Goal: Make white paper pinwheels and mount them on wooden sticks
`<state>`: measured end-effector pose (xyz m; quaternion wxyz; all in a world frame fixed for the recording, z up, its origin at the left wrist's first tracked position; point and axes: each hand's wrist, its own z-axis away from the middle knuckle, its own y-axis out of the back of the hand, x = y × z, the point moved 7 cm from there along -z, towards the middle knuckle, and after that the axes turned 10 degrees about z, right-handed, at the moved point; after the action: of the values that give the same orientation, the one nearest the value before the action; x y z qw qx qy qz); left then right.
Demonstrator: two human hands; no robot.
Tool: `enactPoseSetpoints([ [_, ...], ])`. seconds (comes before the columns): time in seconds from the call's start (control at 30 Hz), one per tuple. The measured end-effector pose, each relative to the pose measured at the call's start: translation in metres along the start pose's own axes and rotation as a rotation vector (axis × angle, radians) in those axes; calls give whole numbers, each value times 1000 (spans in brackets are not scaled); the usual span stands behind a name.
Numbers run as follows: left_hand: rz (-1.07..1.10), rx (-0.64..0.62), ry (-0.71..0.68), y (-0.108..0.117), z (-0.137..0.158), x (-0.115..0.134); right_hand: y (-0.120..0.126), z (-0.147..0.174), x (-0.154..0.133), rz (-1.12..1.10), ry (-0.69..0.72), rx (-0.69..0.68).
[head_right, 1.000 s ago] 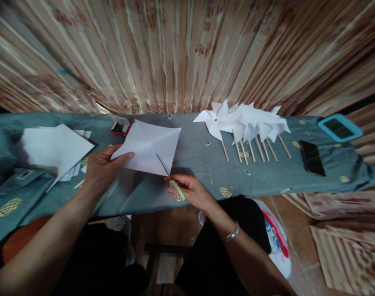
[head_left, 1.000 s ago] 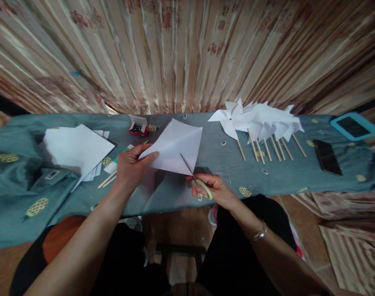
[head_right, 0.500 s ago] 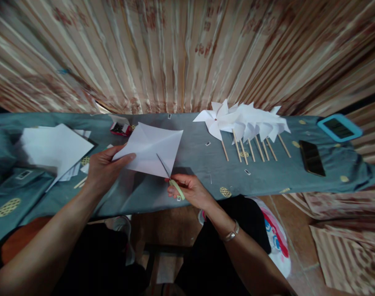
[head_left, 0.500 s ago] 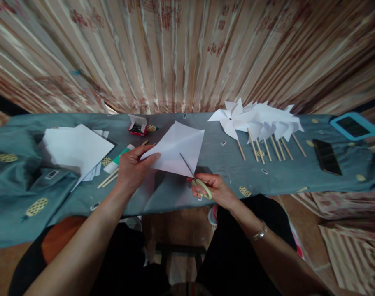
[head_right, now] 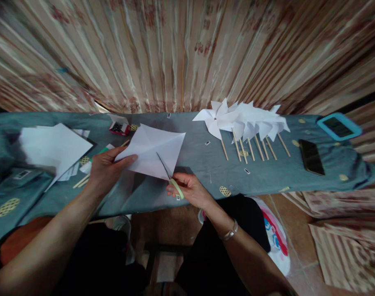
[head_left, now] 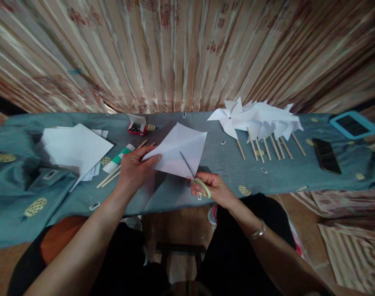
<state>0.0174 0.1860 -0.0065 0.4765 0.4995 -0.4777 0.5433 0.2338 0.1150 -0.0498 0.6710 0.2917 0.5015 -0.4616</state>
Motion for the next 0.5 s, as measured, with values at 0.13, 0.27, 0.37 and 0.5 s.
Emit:
enactPoseSetpoints([
  [0.13, 16, -12, 2, -1, 0, 0, 0, 0, -1, -1, 0, 8],
  [0.27, 4, -10, 0, -1, 1, 2, 0, 0, -2, 18, 13, 8],
  [0.37, -8, 3, 1, 0, 0, 2, 0, 0, -2, 22, 16, 6],
  [0.5, 19, -3, 2, -1, 0, 0, 0, 1, -3, 14, 12, 16],
])
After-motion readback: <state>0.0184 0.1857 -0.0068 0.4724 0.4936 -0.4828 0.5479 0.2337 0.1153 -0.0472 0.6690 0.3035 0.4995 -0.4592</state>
